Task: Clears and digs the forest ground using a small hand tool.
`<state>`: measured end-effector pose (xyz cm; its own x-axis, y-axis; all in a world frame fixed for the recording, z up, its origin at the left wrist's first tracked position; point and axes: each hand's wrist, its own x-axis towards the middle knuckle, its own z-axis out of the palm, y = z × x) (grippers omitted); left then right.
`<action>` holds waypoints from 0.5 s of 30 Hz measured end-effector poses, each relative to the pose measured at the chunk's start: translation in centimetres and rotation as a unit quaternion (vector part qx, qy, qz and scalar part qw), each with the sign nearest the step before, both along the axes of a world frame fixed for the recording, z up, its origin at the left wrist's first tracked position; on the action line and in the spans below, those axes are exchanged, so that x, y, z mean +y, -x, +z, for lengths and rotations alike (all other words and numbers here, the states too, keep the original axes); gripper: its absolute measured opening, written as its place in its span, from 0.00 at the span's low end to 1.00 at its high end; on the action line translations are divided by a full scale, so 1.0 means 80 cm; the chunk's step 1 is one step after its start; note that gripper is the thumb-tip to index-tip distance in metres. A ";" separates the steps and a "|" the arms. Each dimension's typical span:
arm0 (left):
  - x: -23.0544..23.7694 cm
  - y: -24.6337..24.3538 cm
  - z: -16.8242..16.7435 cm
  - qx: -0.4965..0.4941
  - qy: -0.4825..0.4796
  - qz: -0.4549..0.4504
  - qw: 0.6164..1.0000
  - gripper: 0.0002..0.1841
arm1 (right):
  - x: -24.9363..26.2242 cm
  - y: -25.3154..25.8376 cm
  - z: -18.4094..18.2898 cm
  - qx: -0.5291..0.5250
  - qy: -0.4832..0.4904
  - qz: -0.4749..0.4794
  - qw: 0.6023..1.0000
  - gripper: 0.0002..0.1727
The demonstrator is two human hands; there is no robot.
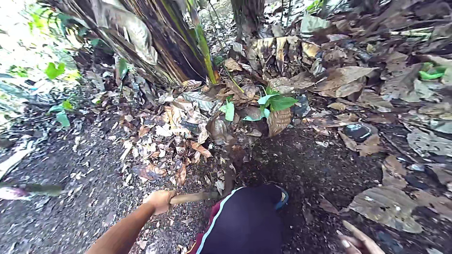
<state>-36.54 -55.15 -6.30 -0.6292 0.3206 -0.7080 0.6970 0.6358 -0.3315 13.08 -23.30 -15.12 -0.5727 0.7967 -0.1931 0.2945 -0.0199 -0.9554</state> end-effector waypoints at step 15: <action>0.231 0.023 0.054 0.110 -0.281 0.030 0.953 0.24 | -0.031 -0.065 0.023 -0.062 -0.060 -0.112 0.990 0.29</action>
